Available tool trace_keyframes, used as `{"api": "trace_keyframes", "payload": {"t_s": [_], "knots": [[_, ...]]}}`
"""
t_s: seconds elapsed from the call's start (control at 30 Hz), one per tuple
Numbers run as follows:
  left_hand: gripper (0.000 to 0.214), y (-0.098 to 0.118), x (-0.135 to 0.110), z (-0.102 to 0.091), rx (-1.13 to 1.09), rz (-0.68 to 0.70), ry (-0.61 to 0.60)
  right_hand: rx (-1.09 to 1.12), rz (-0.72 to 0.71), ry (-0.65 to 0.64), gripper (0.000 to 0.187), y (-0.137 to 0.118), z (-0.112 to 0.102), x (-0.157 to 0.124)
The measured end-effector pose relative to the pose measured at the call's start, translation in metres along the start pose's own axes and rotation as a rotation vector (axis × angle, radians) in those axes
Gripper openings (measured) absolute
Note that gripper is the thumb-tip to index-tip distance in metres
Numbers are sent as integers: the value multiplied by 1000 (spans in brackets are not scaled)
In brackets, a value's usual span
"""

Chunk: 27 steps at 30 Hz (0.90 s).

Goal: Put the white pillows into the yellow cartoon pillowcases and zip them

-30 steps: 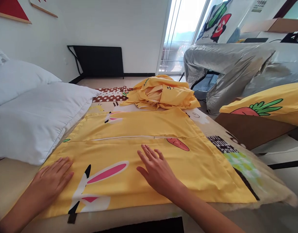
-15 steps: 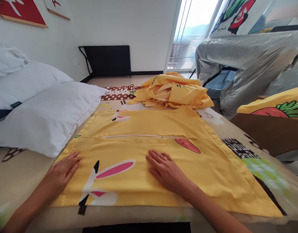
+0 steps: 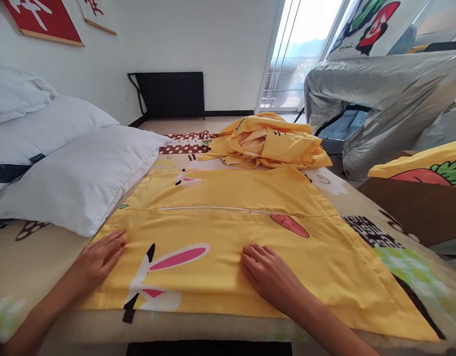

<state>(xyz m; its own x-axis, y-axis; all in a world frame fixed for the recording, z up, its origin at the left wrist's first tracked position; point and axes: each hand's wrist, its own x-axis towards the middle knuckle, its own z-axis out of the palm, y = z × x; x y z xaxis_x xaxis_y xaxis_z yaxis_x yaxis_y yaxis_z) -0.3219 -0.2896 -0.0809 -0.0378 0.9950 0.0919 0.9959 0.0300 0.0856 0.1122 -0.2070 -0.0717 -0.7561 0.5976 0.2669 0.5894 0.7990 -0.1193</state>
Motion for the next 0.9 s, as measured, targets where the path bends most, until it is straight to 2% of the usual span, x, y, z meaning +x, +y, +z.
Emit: {"api": "trace_keyframes", "payload": {"t_s": [0.2,0.27,0.33,0.43,0.5,0.6,0.7,0.8,0.9], "knots": [[40,-38,-15,-3,-42,-67,5,5,86,-30,45,20,-13,-25],[38,-38,-15,-10,-2,-92,51,-6,115,-79,50,25,-23,-28],[37,-19,-7,-19,12,-58,108,-15,131,-126,52,24,-31,-19],[37,42,22,-30,-67,118,107,32,142,-83,42,14,-25,24],[37,89,46,-30,-100,280,69,83,106,-34,34,4,-8,60],[44,137,79,-17,-137,472,-32,105,42,-119,49,-12,23,95],[45,149,99,4,-202,502,-138,181,10,-219,62,-34,39,87],[46,145,106,21,-254,470,-136,362,-151,-320,68,-63,31,54],[47,151,99,29,-178,449,-68,571,-333,-403,46,-88,14,36]]}}
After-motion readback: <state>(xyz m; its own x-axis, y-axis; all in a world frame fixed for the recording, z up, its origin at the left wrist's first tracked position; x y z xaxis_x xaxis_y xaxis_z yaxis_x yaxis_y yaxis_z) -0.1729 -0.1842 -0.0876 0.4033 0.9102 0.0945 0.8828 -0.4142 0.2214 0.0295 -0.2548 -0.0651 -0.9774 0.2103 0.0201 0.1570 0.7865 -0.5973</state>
